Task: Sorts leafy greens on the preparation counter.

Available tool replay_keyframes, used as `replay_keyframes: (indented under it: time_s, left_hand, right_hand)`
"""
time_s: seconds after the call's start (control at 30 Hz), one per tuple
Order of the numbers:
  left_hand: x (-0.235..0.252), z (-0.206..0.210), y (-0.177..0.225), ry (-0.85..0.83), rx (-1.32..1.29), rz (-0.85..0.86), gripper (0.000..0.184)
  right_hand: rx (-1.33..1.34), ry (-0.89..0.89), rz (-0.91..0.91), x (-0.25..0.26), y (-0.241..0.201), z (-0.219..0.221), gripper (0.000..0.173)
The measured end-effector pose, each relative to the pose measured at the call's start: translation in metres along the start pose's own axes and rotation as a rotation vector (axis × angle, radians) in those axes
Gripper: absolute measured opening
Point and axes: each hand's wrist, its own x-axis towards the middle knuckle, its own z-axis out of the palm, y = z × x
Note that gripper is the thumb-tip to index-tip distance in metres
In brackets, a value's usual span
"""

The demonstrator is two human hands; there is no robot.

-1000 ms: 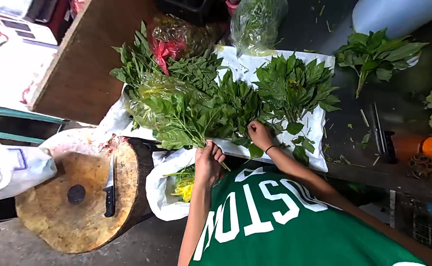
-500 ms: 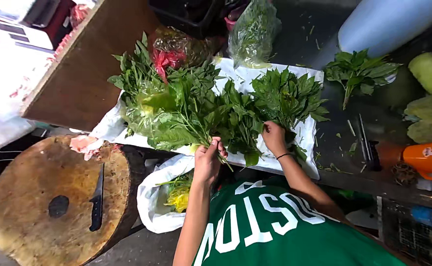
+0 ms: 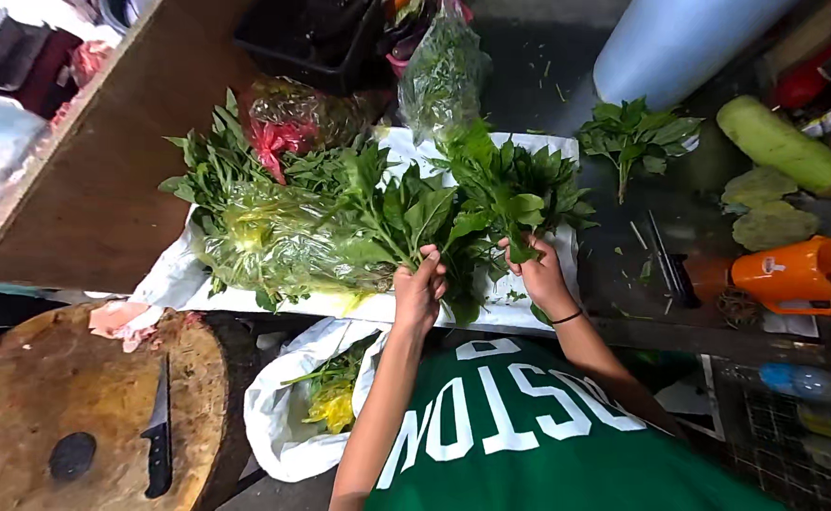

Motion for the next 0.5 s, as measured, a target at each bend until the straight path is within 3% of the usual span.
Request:
replay_keyframes:
  time_s: [0.23, 0.5]
  left_hand:
    - [0.012, 0.020, -0.016, -0.152, 0.110, 0.012, 0.028]
    - [0.010, 0.011, -0.018, -0.054, 0.118, 0.035, 0.028]
  right_hand:
    - [-0.073, -0.219, -0.006, -0.008, -0.019, 0.023, 0.024]
    - [-0.249, -0.327, 0.029, -0.021, -0.009, 0.025, 0.028]
